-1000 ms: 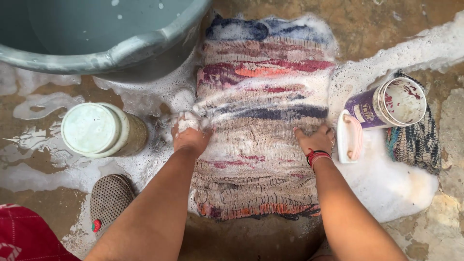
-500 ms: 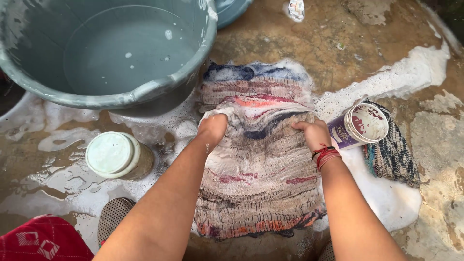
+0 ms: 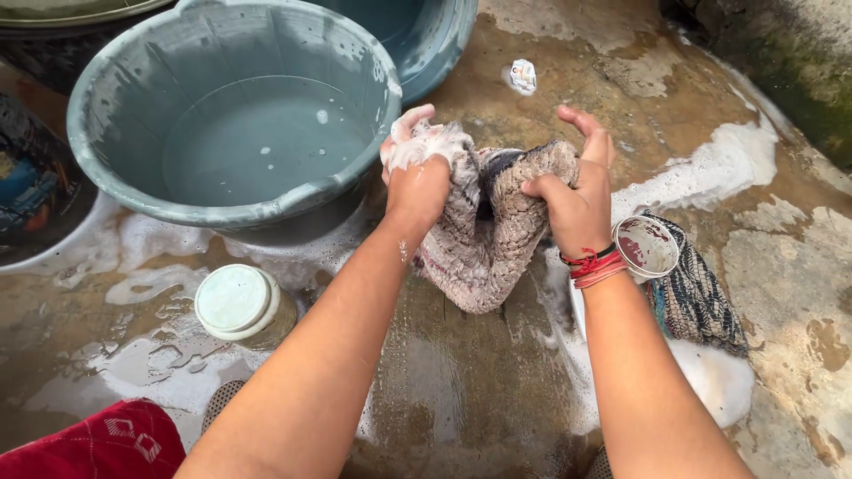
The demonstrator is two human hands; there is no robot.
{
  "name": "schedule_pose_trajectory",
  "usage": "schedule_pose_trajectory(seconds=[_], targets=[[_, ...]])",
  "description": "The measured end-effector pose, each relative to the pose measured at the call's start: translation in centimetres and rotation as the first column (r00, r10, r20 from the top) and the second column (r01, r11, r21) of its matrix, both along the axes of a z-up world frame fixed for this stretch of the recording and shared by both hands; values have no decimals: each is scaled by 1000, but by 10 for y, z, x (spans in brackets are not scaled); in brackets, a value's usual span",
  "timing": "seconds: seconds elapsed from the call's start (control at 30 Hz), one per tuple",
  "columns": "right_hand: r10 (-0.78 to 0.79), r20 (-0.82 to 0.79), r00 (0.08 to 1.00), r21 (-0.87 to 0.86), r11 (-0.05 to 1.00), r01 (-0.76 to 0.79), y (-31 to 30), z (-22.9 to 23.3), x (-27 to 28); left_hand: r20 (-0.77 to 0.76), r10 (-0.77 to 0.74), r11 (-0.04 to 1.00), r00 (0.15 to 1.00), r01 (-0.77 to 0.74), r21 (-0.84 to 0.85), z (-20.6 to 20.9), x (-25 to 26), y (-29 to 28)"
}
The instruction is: Washing and scrubbing a small rug with soap, water, and a scrub brush on a concrete floor.
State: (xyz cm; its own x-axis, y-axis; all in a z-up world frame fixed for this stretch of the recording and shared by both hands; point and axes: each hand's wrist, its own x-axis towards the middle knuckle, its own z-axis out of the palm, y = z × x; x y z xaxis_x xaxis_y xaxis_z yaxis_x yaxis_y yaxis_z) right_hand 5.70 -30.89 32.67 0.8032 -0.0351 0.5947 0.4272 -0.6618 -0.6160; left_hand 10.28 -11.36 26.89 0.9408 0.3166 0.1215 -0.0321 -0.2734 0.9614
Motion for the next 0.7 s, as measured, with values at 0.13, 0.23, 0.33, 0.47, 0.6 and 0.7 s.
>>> schedule_pose_trajectory(seconds=[0.13,0.23,0.33,0.47,0.6,0.7], targets=[[252,-239,938,399,906,-142,-13,-41,9,71,-139,983,988,129,128,-23,-1,7],[143,-432,891,414,909,55,-10,-97,5,-316,-136,900,939,251,357,-88,2,5],[-167,-597,785,126,947,297,-19,-203,8,-472,-73,939,879,220,264,-147,-5,3],[-313,-744,590,-270,949,163,-6,-282,-18,-457,-304,841,836,461,283,-149,-36,1],[-437,-734,520,-396,897,195,22,-225,-4,-564,-359,218,744,655,724,-174,-22,27],[-491,-662,566,-538,838,97,22,-241,26,471,-422,558,775,-187,808,-233,7,41]])
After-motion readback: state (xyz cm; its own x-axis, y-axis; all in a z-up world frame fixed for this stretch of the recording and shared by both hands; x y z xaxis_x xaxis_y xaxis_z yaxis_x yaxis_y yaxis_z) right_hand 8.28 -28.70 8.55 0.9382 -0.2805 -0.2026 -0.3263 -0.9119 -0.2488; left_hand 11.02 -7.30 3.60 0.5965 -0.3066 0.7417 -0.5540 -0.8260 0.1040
